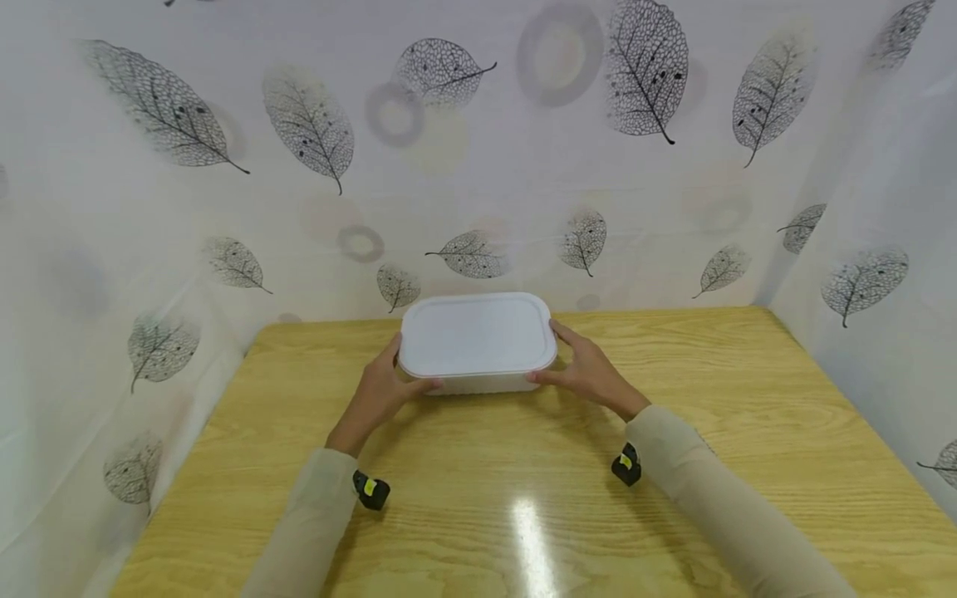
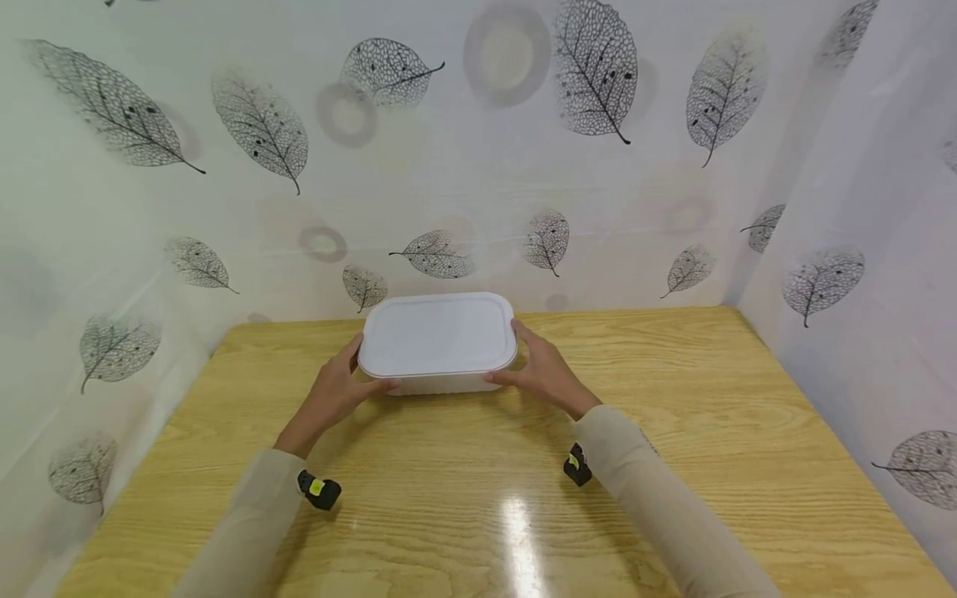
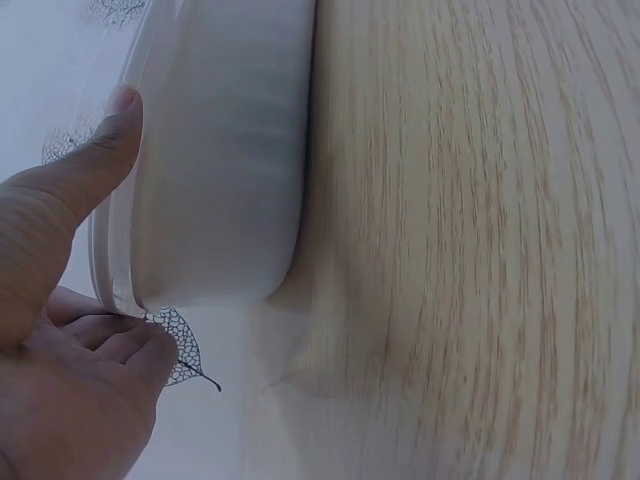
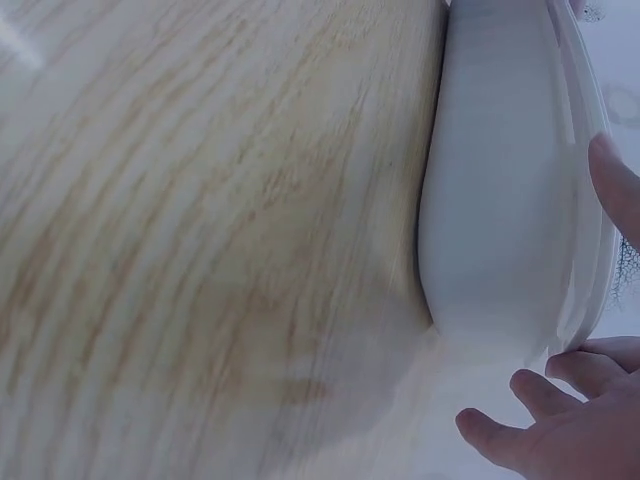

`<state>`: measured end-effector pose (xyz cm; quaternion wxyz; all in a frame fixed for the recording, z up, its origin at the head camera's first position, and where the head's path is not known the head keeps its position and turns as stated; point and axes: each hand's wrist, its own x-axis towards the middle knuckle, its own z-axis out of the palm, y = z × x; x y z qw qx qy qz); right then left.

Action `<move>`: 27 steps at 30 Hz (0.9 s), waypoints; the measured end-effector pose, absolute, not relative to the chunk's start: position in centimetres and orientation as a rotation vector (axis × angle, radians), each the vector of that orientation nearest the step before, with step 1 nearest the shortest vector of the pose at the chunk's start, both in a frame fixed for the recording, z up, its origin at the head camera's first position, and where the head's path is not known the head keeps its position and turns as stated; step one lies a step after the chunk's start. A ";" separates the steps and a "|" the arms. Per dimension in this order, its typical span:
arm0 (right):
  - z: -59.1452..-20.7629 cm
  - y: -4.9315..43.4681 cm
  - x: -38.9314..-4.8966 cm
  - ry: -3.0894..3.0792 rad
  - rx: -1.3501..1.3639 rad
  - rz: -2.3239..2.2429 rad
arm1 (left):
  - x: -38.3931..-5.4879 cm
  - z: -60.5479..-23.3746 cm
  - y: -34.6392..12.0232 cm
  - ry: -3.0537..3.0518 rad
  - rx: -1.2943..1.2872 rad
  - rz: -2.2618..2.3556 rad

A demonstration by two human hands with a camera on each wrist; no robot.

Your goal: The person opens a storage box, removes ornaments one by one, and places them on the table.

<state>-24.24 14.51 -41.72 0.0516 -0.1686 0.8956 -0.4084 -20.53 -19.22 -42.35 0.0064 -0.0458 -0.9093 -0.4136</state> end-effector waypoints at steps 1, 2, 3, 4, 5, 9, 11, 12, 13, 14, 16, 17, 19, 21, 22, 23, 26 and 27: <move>-41.6 14.5 -24.2 2.729 -0.512 -1.238 | -20.5 -42.3 -19.2 -2.845 -0.140 -1.288; -41.5 14.6 -24.1 2.733 -0.517 -1.231 | -20.4 -42.2 -19.3 -2.842 -0.136 -1.287; -41.4 14.6 -24.1 2.739 -0.521 -1.224 | -20.3 -42.2 -19.3 -2.835 -0.135 -1.288; -41.4 14.6 -24.0 2.744 -0.528 -1.215 | -20.2 -42.1 -19.3 -2.829 -0.136 -1.285; -41.3 14.7 -24.0 2.748 -0.535 -1.210 | -20.1 -42.1 -19.3 -2.820 -0.140 -1.286; -41.1 15.0 -23.5 2.746 -0.573 -1.227 | -19.5 -41.9 -19.4 -2.770 -0.189 -1.303; -41.0 15.2 -23.2 2.745 -0.600 -1.237 | -19.1 -41.8 -19.4 -2.757 -0.211 -1.304; -40.9 15.3 -23.0 2.743 -0.609 -1.243 | -18.9 -41.8 -19.4 -2.754 -0.216 -1.301; -40.9 15.4 -22.9 2.743 -0.620 -1.247 | -18.7 -41.7 -19.4 -2.755 -0.217 -1.301; -40.9 15.5 -22.7 2.741 -0.629 -1.247 | -18.5 -41.7 -19.5 -2.758 -0.221 -1.298; -40.9 15.7 -22.4 2.741 -0.643 -1.247 | -18.1 -41.6 -19.5 -2.761 -0.229 -1.303; -40.8 15.8 -22.3 2.739 -0.646 -1.247 | -17.8 -41.6 -19.5 -2.760 -0.236 -1.308; -40.7 16.0 -21.9 2.731 -0.658 -1.254 | -17.4 -41.4 -19.5 -2.760 -0.252 -1.315; -40.7 16.2 -21.6 2.721 -0.669 -1.264 | -16.9 -41.2 -19.5 -2.759 -0.266 -1.319; -40.6 16.3 -21.4 2.712 -0.675 -1.275 | -16.6 -41.2 -19.5 -2.760 -0.272 -1.318; -40.6 16.4 -21.2 2.703 -0.680 -1.284 | -16.3 -41.1 -19.6 -2.764 -0.277 -1.314; -40.5 16.7 -20.7 2.686 -0.693 -1.300 | -15.5 -40.9 -19.7 -2.777 -0.288 -1.292; -40.4 16.8 -20.5 2.685 -0.699 -1.303 | -15.3 -40.8 -19.7 -2.779 -0.298 -1.286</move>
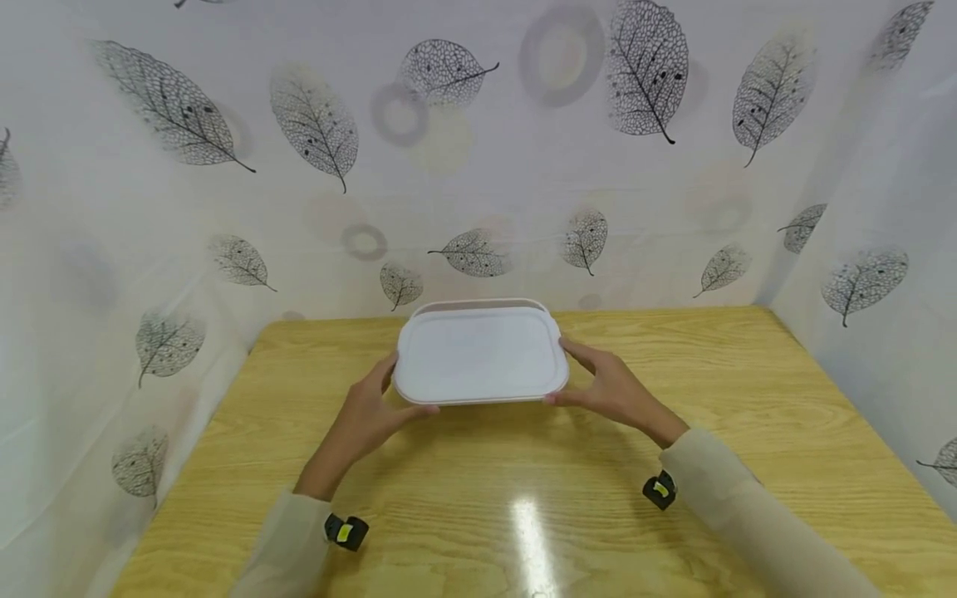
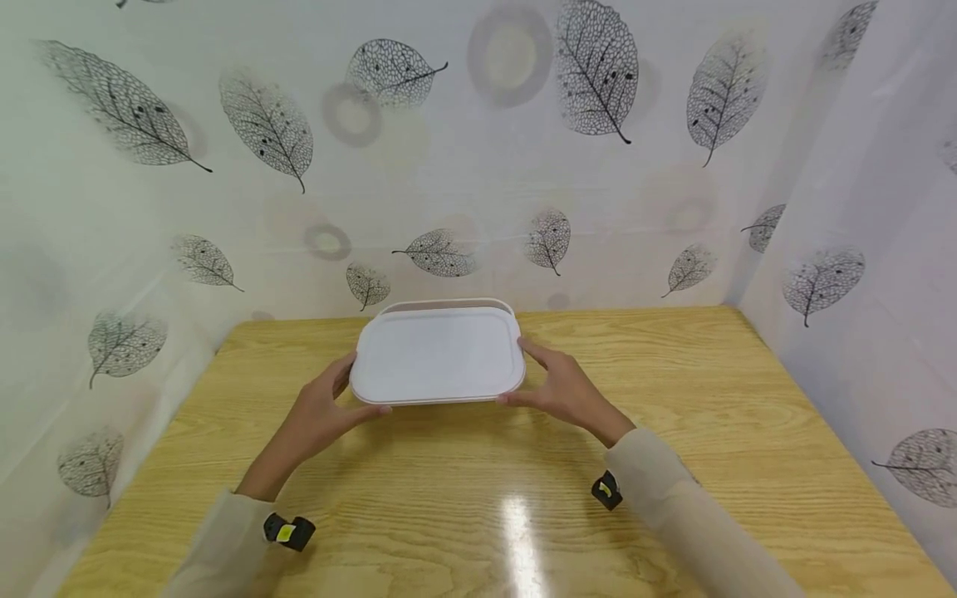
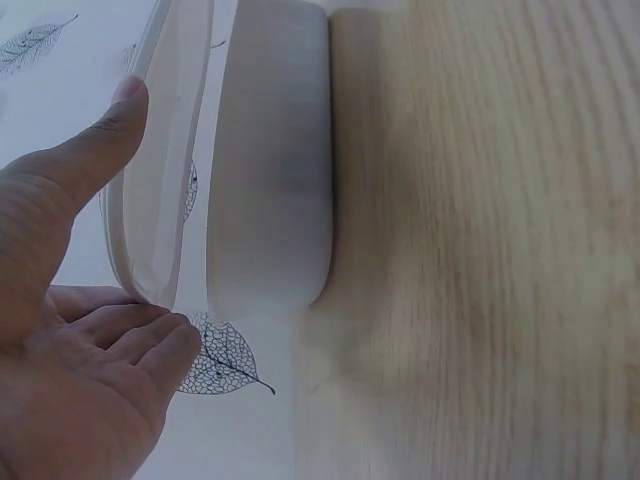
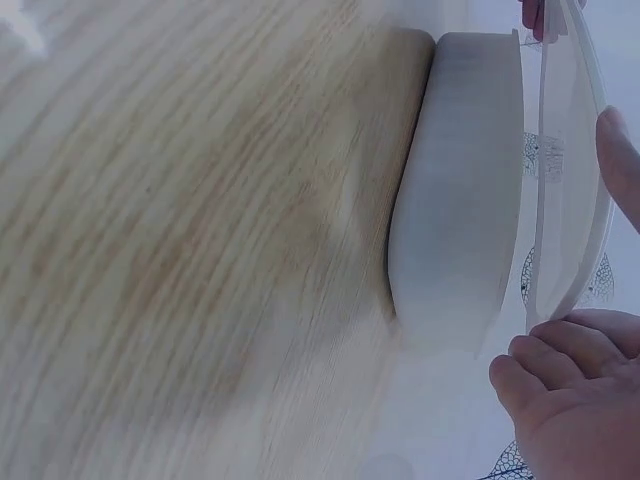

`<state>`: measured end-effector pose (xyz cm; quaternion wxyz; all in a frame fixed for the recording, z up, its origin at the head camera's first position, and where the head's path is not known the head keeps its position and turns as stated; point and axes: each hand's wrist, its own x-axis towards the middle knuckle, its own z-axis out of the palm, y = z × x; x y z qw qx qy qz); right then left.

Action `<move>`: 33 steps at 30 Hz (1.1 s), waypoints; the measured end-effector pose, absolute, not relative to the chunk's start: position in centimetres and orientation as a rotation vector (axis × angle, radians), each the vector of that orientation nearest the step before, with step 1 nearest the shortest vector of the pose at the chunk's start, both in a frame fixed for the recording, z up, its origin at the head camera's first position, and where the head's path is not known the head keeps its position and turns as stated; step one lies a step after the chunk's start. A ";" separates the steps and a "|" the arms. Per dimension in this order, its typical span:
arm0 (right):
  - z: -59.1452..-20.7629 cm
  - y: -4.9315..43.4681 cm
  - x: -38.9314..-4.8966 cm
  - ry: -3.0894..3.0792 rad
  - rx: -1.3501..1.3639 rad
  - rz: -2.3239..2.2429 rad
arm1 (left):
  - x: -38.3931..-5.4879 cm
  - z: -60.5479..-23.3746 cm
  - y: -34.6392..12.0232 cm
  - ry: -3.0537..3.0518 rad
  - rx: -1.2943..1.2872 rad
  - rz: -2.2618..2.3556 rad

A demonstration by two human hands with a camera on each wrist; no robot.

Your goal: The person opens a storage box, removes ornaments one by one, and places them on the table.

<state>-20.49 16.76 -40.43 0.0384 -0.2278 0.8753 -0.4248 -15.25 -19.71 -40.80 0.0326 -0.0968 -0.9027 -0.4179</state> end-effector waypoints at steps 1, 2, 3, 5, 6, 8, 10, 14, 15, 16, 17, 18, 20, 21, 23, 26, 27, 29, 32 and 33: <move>-40.4 16.8 -20.3 2.679 -0.694 -1.305 | -15.0 -40.7 -19.7 -2.779 -0.307 -1.282; -40.4 16.9 -20.1 2.679 -0.690 -1.301 | -14.7 -40.6 -19.7 -2.779 -0.316 -1.275; -40.4 17.0 -20.0 2.679 -0.691 -1.299 | -14.5 -40.6 -19.8 -2.779 -0.324 -1.270; -40.3 17.2 -19.6 2.681 -0.683 -1.291 | -14.0 -40.6 -19.9 -2.778 -0.335 -1.266; -40.3 17.2 -19.4 2.680 -0.680 -1.290 | -13.8 -40.6 -19.9 -2.776 -0.340 -1.267; -40.3 17.4 -19.0 2.695 -0.678 -1.262 | -13.4 -40.6 -20.0 -2.782 -0.338 -1.254; -40.3 17.6 -18.5 2.705 -0.683 -1.239 | -13.1 -40.7 -20.1 -2.790 -0.332 -1.243; -40.4 17.8 -17.8 2.713 -0.717 -1.219 | -12.3 -40.6 -20.2 -2.818 -0.322 -1.200; -40.4 17.8 -17.7 2.709 -0.724 -1.225 | -12.1 -40.5 -20.2 -2.825 -0.318 -1.190; -40.5 17.9 -17.5 2.710 -0.733 -1.224 | -11.9 -40.4 -20.2 -2.827 -0.316 -1.185; -40.5 17.9 -17.3 2.709 -0.736 -1.226 | -11.7 -40.4 -20.3 -2.829 -0.313 -1.182; -40.5 18.0 -17.1 2.707 -0.740 -1.227 | -11.5 -40.3 -20.3 -2.831 -0.307 -1.183; -40.6 18.1 -16.8 2.709 -0.745 -1.216 | -11.1 -40.3 -20.2 -2.833 -0.294 -1.190; -40.6 18.2 -16.6 2.709 -0.747 -1.209 | -11.0 -40.3 -20.2 -2.835 -0.290 -1.194; -40.7 18.3 -16.2 2.705 -0.754 -1.197 | -10.6 -40.4 -20.3 -2.842 -0.277 -1.210; -40.7 18.5 -15.6 2.704 -0.767 -1.182 | -10.1 -40.6 -20.3 -2.859 -0.265 -1.213; -40.7 18.5 -15.4 2.706 -0.774 -1.176 | -9.9 -40.6 -20.3 -2.860 -0.268 -1.223; -40.7 18.6 -15.0 2.714 -0.785 -1.160 | -9.5 -40.8 -20.3 -2.863 -0.268 -1.236; -40.6 18.7 -14.4 2.727 -0.797 -1.134 | -9.0 -40.8 -20.4 -2.872 -0.273 -1.243; -40.5 18.8 -14.2 2.731 -0.799 -1.125 | -8.8 -40.8 -20.4 -2.876 -0.272 -1.241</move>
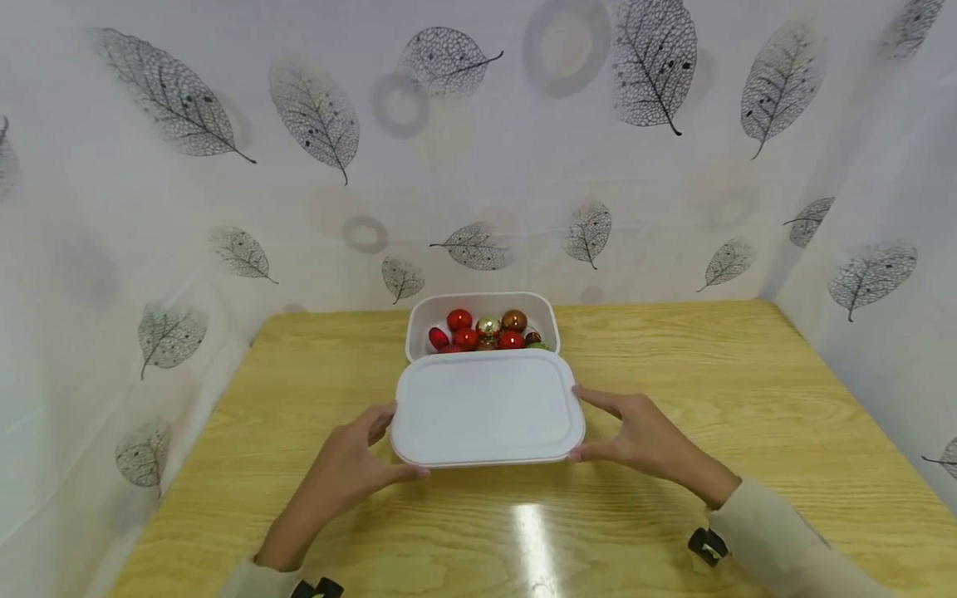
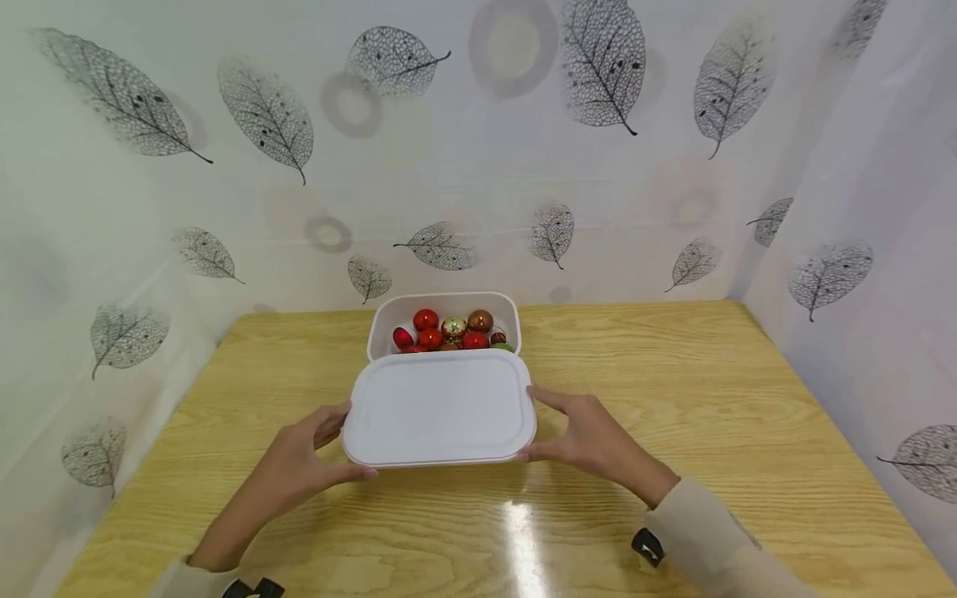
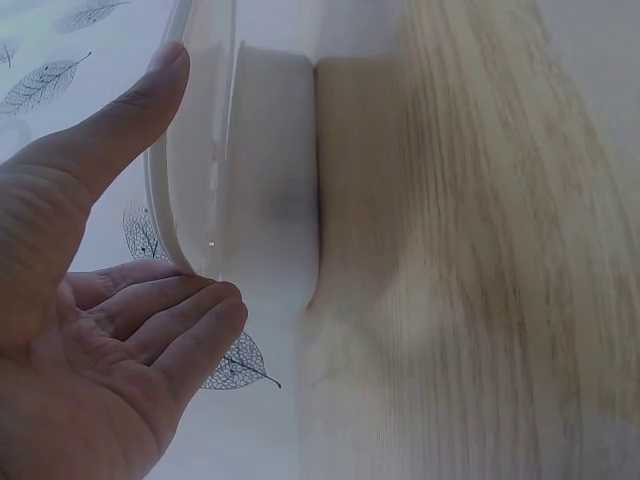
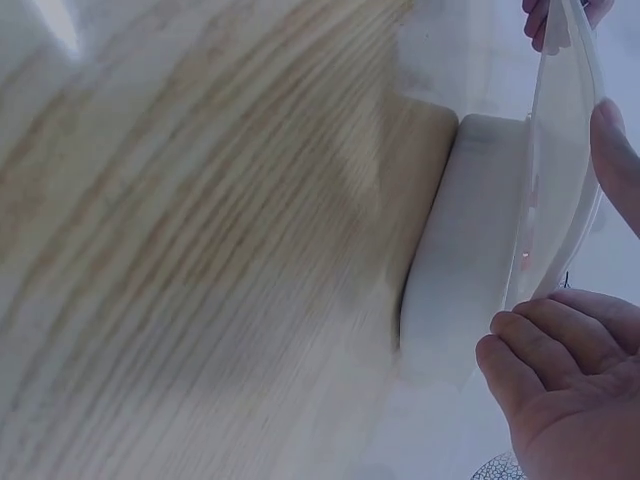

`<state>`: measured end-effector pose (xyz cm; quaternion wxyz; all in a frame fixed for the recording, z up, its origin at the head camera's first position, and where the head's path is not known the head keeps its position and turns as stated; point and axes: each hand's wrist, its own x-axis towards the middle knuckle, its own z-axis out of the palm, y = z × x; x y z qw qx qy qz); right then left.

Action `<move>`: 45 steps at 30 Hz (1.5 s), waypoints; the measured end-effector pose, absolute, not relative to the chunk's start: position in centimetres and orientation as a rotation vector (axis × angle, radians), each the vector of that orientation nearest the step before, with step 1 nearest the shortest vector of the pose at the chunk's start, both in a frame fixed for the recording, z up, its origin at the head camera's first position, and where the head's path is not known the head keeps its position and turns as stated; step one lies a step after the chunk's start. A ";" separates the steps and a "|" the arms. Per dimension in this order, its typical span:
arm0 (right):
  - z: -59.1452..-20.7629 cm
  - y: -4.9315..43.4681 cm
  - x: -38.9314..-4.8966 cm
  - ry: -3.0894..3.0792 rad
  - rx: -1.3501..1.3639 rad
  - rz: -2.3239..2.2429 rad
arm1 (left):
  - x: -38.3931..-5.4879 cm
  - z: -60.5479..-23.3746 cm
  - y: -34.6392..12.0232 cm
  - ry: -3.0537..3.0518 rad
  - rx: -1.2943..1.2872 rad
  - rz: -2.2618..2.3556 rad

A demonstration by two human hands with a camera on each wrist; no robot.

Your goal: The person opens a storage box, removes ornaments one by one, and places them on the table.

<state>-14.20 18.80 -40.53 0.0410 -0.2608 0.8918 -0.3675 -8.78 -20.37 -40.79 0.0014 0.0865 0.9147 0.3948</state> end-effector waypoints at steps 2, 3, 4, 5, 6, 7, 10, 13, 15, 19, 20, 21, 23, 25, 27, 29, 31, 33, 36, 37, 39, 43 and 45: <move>-40.5 18.9 -13.8 2.732 -0.800 -1.117 | -8.5 -40.7 -20.3 2.877 0.258 1.221; -40.5 19.0 -13.6 2.735 -0.797 -1.109 | -8.3 -40.7 -20.3 2.883 0.262 1.208; -40.5 19.0 -13.5 2.735 -0.797 -1.106 | -8.1 -40.6 -20.2 2.886 0.257 1.197; -40.5 19.1 -13.3 2.733 -0.799 -1.110 | -8.0 -40.6 -20.2 2.889 0.244 1.185; -40.5 19.2 -13.1 2.732 -0.796 -1.113 | -7.8 -40.5 -20.1 2.894 0.237 1.172; -40.5 19.2 -12.9 2.733 -0.796 -1.114 | -7.7 -40.5 -20.1 2.896 0.232 1.160; -40.7 19.3 -12.4 2.742 -0.804 -1.118 | -7.2 -40.5 -20.0 2.902 0.207 1.133; -40.8 19.4 -12.0 2.753 -0.822 -1.116 | -6.8 -40.5 -19.9 2.910 0.191 1.105; -40.9 19.4 -11.8 2.748 -0.831 -1.129 | -6.5 -40.5 -19.8 2.917 0.182 1.089; -41.2 19.4 -11.4 2.733 -0.850 -1.142 | -6.1 -40.6 -19.7 2.913 0.178 1.090; -41.3 19.4 -11.3 2.732 -0.851 -1.141 | -6.0 -40.6 -19.7 2.911 0.179 1.093; -41.3 19.4 -11.3 2.733 -0.850 -1.134 | -6.0 -40.7 -19.7 2.908 0.179 1.096; -41.5 19.3 -11.2 2.731 -0.846 -1.117 | -5.9 -40.8 -19.8 2.908 0.185 1.093; -41.6 19.3 -11.3 2.722 -0.830 -1.104 | -5.9 -41.0 -19.8 2.910 0.192 1.081; -41.8 19.2 -11.3 2.715 -0.816 -1.084 | -5.9 -41.2 -19.8 2.913 0.193 1.055; -42.0 19.2 -11.4 2.707 -0.816 -1.066 | -6.0 -41.4 -19.8 2.914 0.185 1.027; -42.3 19.1 -11.5 2.702 -0.825 -1.048 | -6.1 -41.7 -19.8 2.909 0.175 1.012; -42.6 19.1 -11.6 2.700 -0.839 -1.035 | -6.2 -41.9 -19.8 2.903 0.168 0.990; -43.0 19.0 -11.6 2.705 -0.850 -1.016 | -6.3 -42.2 -19.7 2.893 0.180 0.965; -43.2 18.9 -11.7 2.709 -0.855 -1.012 | -6.3 -42.2 -19.7 2.885 0.176 0.955; -43.4 18.8 -11.7 2.712 -0.859 -0.998 | -6.4 -42.3 -19.7 2.874 0.168 0.938; -43.8 18.6 -11.9 2.712 -0.859 -0.978 | -6.5 -42.5 -19.7 2.868 0.164 0.917; -43.9 18.6 -11.9 2.708 -0.849 -0.970 | -6.5 -42.7 -19.8 2.871 0.174 0.911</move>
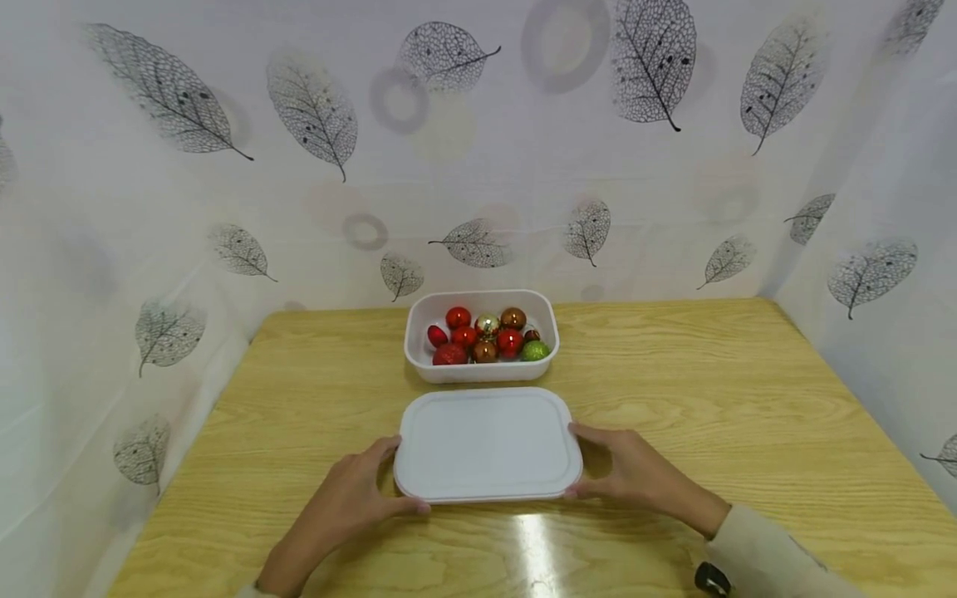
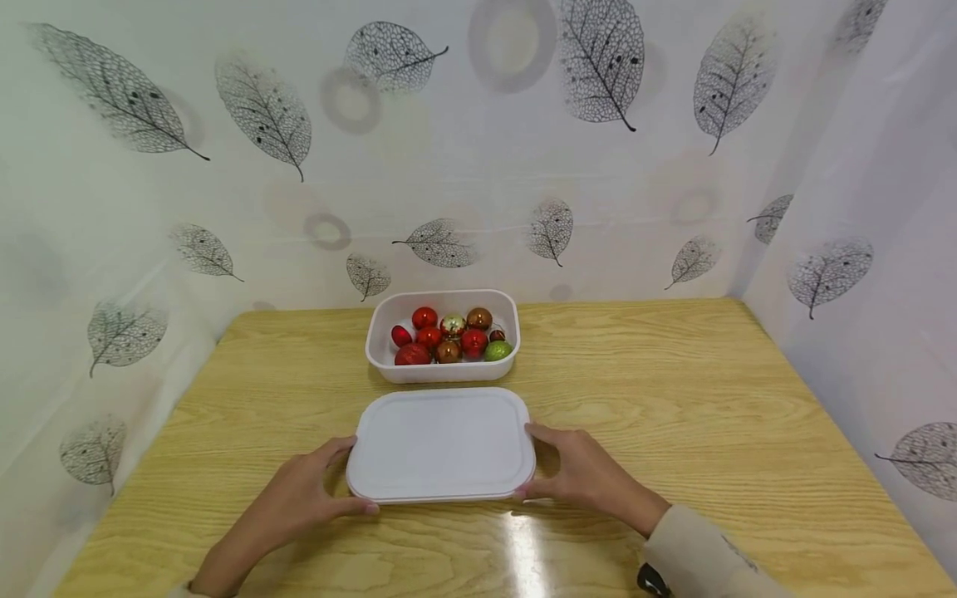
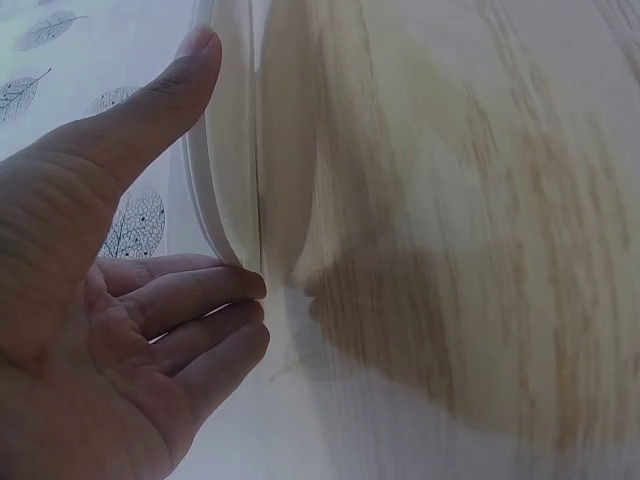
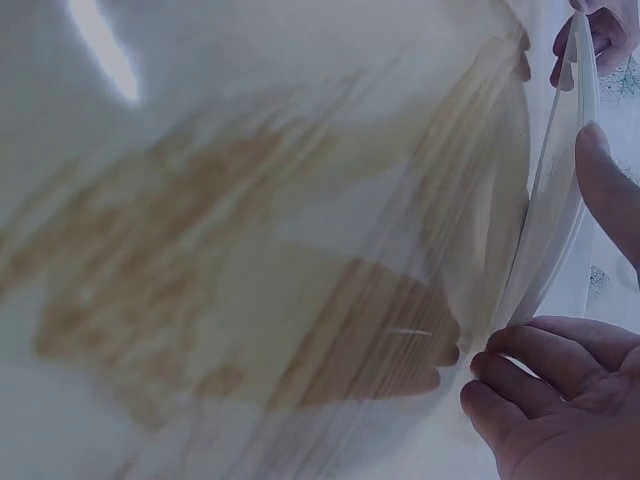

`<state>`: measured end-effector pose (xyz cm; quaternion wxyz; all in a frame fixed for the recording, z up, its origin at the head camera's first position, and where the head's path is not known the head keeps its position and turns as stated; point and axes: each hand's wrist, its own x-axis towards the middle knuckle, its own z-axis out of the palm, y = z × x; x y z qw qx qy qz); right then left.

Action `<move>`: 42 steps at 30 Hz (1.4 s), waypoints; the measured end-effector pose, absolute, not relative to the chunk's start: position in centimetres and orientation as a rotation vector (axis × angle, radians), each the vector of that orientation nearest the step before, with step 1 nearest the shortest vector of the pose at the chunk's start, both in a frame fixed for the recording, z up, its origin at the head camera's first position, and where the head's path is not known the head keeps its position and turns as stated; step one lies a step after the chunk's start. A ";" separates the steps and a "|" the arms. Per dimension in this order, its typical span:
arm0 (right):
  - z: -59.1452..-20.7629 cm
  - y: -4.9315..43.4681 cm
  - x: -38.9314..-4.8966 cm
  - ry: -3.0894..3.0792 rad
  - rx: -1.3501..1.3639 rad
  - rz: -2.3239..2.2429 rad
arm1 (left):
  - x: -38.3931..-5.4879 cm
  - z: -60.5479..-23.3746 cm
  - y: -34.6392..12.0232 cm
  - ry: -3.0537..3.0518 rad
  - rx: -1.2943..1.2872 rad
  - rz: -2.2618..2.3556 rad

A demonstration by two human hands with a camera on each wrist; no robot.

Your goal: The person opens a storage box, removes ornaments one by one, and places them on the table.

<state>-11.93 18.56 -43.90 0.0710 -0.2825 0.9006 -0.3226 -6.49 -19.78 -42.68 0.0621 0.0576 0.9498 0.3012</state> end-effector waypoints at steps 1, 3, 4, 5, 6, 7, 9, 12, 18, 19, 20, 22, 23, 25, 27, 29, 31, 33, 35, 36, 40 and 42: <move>-43.9 18.5 -12.0 2.708 -0.850 -0.964 | -6.5 -42.8 -19.8 2.873 0.181 0.908; -43.9 18.4 -12.0 2.706 -0.842 -0.960 | -6.5 -43.0 -19.9 2.882 0.193 0.899; -44.0 18.4 -12.1 2.706 -0.839 -0.957 | -6.6 -43.1 -19.9 2.888 0.197 0.892; -44.0 18.3 -12.1 2.709 -0.845 -0.951 | -6.6 -43.2 -19.9 2.895 0.201 0.883; -43.9 18.3 -12.2 2.708 -0.844 -0.950 | -6.6 -43.3 -19.9 2.905 0.205 0.866; -44.0 18.2 -12.2 2.713 -0.846 -0.942 | -6.7 -43.3 -19.9 2.913 0.207 0.848; -44.1 18.1 -12.3 2.718 -0.853 -0.934 | -6.7 -43.4 -19.9 2.925 0.215 0.808; -44.3 18.0 -12.3 2.719 -0.855 -0.912 | -6.8 -43.5 -19.7 2.930 0.226 0.746; -44.3 17.7 -12.2 2.746 -0.860 -0.852 | -6.9 -43.4 -19.5 2.942 0.243 0.680; -44.3 17.7 -12.2 2.755 -0.863 -0.843 | -6.9 -43.4 -19.4 2.950 0.255 0.664; -44.3 17.7 -12.2 2.766 -0.868 -0.833 | -6.8 -43.4 -19.4 2.959 0.270 0.651; -44.3 17.6 -12.1 2.784 -0.884 -0.815 | -6.8 -43.4 -19.3 2.979 0.301 0.621; -44.3 17.6 -12.0 2.790 -0.891 -0.809 | -6.7 -43.4 -19.3 2.988 0.316 0.608; -44.3 17.6 -12.0 2.802 -0.901 -0.797 | -6.7 -43.4 -19.2 3.003 0.337 0.586; -44.3 17.6 -12.0 2.811 -0.917 -0.784 | -6.7 -43.4 -19.2 3.010 0.344 0.576; -44.3 17.5 -12.0 2.814 -0.933 -0.774 | -6.7 -43.4 -19.1 3.010 0.346 0.567; -44.3 17.5 -12.0 2.818 -0.943 -0.764 | -6.7 -43.4 -19.1 3.002 0.340 0.562; -44.3 17.5 -12.0 2.816 -0.941 -0.757 | -6.8 -43.4 -19.1 2.988 0.336 0.558; -44.4 17.5 -12.0 2.812 -0.936 -0.756 | -6.8 -43.4 -19.1 2.973 0.330 0.552; -44.4 17.5 -12.0 2.810 -0.930 -0.758 | -6.9 -43.4 -19.1 2.967 0.324 0.552; -44.3 17.5 -12.0 2.801 -0.928 -0.769 | -6.9 -43.3 -19.1 2.962 0.316 0.554; -44.3 17.5 -12.0 2.796 -0.923 -0.777 | -6.8 -43.1 -19.1 2.960 0.320 0.564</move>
